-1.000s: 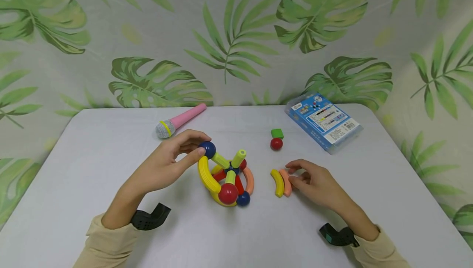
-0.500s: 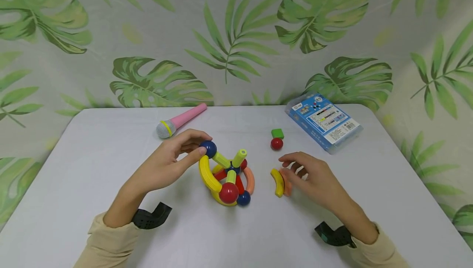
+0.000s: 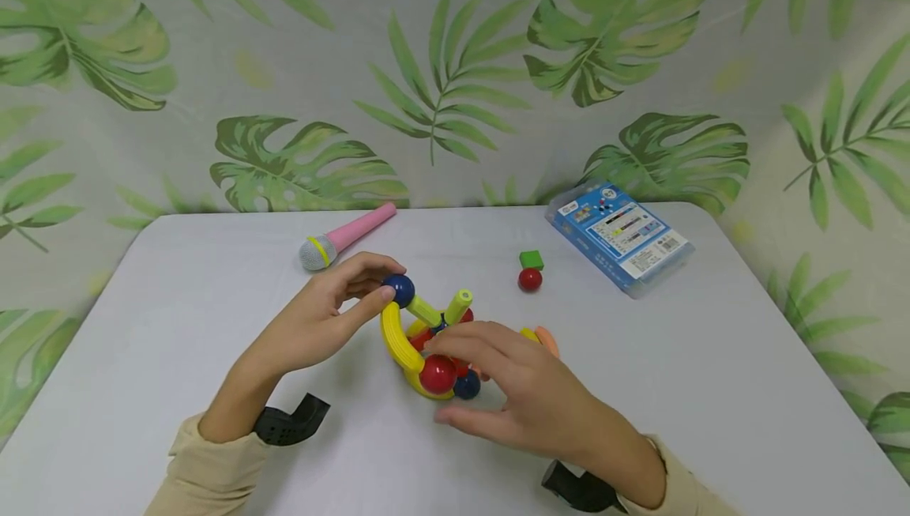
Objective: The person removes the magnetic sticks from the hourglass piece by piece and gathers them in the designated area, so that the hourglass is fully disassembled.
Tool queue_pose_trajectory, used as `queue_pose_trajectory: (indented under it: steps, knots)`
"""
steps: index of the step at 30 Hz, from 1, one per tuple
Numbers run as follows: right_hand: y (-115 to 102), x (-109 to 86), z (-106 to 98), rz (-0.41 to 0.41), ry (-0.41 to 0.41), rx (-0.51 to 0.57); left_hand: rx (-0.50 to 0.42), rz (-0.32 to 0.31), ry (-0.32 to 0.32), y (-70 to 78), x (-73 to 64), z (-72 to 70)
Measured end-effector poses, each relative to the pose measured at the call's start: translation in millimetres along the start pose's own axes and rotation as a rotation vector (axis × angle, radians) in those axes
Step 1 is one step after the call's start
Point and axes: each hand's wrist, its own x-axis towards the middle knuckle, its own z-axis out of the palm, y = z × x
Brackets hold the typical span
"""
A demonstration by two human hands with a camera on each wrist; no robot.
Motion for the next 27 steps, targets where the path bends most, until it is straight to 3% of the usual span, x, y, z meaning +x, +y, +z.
queue_pose_trajectory:
  steps: [4,11,27]
  knots:
    - [-4.3,4.1,7.3,0.015,0.007,-0.053,0.005,0.004,0.003,-0.8,-0.1,0.6]
    - [-1.3,3.1,6.6,-0.011,0.074,-0.038,0.005,0.006,0.0,-0.5,0.7,0.6]
    - [4.3,3.0,2.5,-0.004,0.144,-0.029,0.006,-0.011,0.005,0.8,0.1,0.2]
